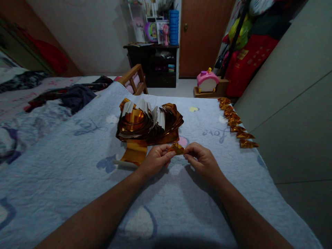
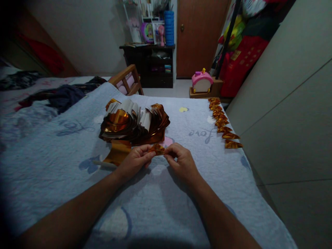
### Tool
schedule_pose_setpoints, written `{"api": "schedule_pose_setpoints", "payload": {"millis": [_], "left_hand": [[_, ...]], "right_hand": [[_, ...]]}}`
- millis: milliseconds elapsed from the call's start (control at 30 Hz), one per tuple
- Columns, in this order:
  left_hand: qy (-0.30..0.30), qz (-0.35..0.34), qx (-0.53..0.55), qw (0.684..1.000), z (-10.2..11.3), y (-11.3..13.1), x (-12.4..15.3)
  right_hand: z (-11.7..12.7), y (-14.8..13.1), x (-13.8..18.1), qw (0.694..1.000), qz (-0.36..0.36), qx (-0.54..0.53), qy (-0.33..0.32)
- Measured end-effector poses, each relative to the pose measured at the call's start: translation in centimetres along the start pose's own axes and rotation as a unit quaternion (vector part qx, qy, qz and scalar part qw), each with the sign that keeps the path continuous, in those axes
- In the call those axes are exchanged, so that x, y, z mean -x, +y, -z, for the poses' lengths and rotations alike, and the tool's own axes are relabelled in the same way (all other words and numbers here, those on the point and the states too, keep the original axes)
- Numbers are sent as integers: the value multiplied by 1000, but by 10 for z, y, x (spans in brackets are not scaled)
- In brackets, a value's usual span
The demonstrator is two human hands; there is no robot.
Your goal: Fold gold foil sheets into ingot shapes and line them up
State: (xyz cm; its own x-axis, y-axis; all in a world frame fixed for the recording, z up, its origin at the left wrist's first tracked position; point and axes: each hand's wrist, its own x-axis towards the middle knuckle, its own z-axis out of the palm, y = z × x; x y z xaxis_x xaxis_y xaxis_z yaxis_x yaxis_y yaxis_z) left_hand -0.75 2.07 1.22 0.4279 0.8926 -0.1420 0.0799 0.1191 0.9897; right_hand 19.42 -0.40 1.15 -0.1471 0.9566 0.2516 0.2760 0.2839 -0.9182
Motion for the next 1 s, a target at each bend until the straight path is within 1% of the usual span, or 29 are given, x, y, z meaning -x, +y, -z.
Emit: {"api": "schedule_pose_setpoints", "payload": {"millis": [100, 200, 333, 500, 600, 700, 833, 1000], "left_hand": [[-15, -3, 3, 1000, 0, -1, 0], [-20, -18, -15, 1000, -1, -1, 0], [-8, -42, -29, 999, -1, -2, 1], [-1, -62, -28, 998, -2, 0, 1], [12, -61, -28, 998, -2, 1, 1], [13, -59, -40, 997, -2, 1, 2], [7, -53, -53, 997, -3, 0, 2], [4, -54, -51, 997, -2, 0, 2]], "right_hand": [[1, 1, 0, 1000, 0, 1, -16], [-1, 1, 2, 999, -27, -7, -36], [-6, -1, 4, 994, -80, -68, -41], [-9, -5, 6, 981, -102, -159, -48], [-8, -7, 6, 981, -110, -146, -61], [-7, -7, 5, 984, -125, -102, -76], [-7, -6, 5, 991, -106, -36, -72], [-7, -6, 4, 991, -104, -31, -83]]}}
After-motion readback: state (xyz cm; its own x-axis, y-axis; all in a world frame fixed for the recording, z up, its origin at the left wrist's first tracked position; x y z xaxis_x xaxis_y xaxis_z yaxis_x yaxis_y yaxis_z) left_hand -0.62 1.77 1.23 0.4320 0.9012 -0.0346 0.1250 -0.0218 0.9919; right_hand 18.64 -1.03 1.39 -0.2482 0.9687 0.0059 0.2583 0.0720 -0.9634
